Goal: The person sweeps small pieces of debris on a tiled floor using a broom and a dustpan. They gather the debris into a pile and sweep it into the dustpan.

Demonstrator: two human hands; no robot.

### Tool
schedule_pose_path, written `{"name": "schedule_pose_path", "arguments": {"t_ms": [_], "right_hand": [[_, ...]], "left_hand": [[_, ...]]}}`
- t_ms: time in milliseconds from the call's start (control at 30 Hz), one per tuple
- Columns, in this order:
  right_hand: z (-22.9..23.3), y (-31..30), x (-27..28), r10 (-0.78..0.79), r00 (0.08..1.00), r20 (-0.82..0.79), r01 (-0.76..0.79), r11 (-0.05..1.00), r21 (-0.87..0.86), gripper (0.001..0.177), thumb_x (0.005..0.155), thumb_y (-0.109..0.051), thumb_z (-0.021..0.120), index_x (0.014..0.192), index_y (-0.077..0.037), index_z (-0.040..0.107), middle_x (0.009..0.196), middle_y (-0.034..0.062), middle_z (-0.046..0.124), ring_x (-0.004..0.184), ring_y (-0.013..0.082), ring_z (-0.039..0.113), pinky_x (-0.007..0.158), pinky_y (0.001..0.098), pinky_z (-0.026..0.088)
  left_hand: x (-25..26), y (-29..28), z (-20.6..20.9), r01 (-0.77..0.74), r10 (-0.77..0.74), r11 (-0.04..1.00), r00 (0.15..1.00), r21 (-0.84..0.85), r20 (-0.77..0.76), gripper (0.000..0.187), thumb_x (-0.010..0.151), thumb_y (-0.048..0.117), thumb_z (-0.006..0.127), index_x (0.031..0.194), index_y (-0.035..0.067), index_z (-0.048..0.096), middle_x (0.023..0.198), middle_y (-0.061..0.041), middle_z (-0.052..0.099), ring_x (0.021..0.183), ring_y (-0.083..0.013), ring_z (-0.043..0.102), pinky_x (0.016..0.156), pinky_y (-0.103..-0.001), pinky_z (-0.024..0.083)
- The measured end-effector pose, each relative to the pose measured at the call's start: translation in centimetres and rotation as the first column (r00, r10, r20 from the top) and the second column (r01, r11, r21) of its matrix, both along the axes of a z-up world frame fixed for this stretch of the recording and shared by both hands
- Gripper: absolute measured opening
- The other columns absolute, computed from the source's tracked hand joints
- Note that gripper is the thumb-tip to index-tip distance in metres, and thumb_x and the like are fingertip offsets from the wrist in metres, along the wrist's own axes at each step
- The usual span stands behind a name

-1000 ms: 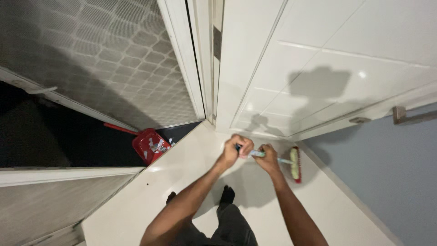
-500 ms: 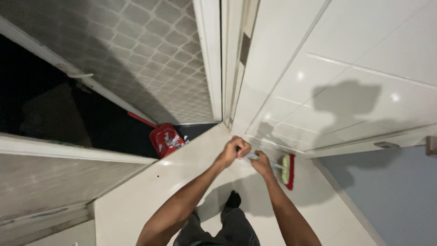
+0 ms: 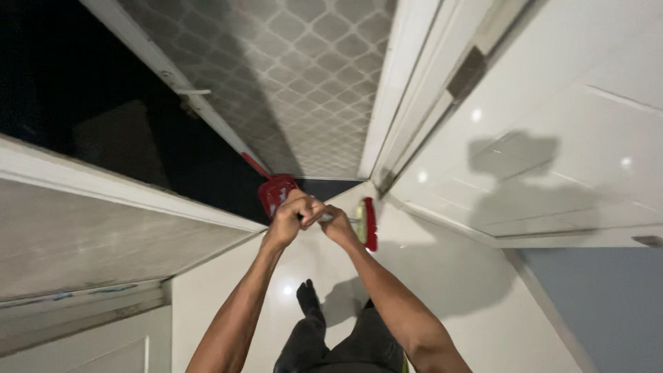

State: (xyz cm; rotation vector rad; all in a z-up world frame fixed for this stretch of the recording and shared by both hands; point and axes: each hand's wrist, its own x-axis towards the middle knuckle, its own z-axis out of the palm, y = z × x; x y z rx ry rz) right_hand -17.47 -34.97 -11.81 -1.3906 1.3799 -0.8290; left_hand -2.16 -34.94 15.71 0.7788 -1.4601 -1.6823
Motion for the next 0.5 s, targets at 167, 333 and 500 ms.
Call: {"name": "schedule_pose_path", "arguments": {"t_ms": [167,333,500], "right_hand": [[1.3,-2.2,10.5,0.184,0.953,-0.24,-0.196,0.98,-0.024,0.014,0.093,-0.015,0.071,0.102,-0.004,0.074,0.102,0.013,0.076,0.094,0.0206,0.072,0.081,0.0323,0.055],[9.6,-2.8,14.5,0.309,0.938,0.156,-0.304,0.951,-0.053,0.027,0.073,-0.011,0.075,0.099,-0.002,0.07,0.093,0.0103,0.073,0.089,0.0159,0.067,0.075,0.0341,0.056],[14.4,-3.2,13.8,0.258,0.964,-0.06,-0.26,0.965,-0.021,0.023,0.073,-0.013,0.077,0.092,0.0,0.072,0.091,0.0127,0.079,0.086,0.0178,0.074,0.073,0.0339,0.059]], "left_hand": [[7.4,0.6,1.2,-0.066,0.066,0.998,0.998,0.018,0.0,0.026,0.072,0.023,0.043,0.053,0.009,0.031,0.051,0.0,0.033,0.047,-0.0096,0.029,0.046,-0.029,0.022],[10.9,0.1,4.0,-0.028,0.034,0.996,0.997,-0.09,0.063,0.023,0.067,0.022,0.043,0.055,0.011,0.029,0.051,0.001,0.032,0.048,-0.0092,0.027,0.045,-0.029,0.021],[11.7,-1.0,6.7,-0.029,0.017,0.983,0.998,-0.181,-0.067,0.024,0.072,0.024,0.041,0.057,0.009,0.031,0.052,-0.001,0.036,0.05,-0.0106,0.031,0.049,-0.029,0.025]]}}
